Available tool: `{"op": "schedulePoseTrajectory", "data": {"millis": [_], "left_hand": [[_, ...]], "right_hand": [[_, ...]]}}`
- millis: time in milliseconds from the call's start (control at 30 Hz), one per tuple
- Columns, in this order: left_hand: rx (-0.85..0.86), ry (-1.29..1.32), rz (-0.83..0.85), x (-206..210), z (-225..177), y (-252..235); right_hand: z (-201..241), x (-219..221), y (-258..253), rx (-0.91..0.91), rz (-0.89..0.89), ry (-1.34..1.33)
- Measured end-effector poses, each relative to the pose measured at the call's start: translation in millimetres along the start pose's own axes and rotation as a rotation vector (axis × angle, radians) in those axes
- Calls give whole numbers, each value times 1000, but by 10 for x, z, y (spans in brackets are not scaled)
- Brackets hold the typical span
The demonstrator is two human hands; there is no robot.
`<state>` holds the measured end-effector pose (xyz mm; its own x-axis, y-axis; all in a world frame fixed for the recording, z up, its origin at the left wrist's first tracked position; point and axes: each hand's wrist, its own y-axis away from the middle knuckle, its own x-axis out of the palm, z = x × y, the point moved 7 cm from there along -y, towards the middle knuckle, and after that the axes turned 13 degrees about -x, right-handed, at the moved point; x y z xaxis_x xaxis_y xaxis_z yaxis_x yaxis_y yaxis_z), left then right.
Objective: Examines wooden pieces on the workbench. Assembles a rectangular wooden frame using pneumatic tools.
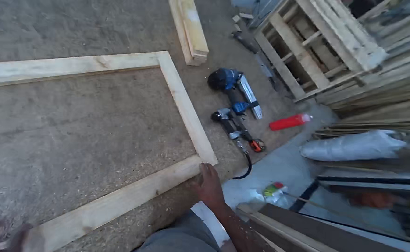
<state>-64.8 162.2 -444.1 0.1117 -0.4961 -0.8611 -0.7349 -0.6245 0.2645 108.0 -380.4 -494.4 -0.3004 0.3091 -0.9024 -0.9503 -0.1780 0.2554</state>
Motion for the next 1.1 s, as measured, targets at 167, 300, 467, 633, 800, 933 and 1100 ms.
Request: {"op": "schedulePoseTrajectory", "data": {"millis": [167, 300, 467, 633, 800, 933, 1100], "left_hand": [[290, 46, 195, 1345, -1487, 474], [394, -179, 336, 2214, -2479, 650], [385, -361, 227, 2576, -2873, 693], [404, -436, 157, 2699, -2927, 804], [410, -424, 86, 2712, -2921, 793], [411, -426, 81, 2703, -2926, 791], [461, -405, 24, 2705, -2927, 795]], "right_hand": [[-864, -173, -180, 30, 9, -12], [-1072, -93, -460, -195, 89, 4], [-1176, 5, -656, -390, 34, -29], [-1207, 24, -682, -535, -128, -10], [-1163, 29, -706, -590, -187, 21], [-1154, 21, -716, -600, -180, 30], [-1142, 37, -708, -616, -164, 83]]}}
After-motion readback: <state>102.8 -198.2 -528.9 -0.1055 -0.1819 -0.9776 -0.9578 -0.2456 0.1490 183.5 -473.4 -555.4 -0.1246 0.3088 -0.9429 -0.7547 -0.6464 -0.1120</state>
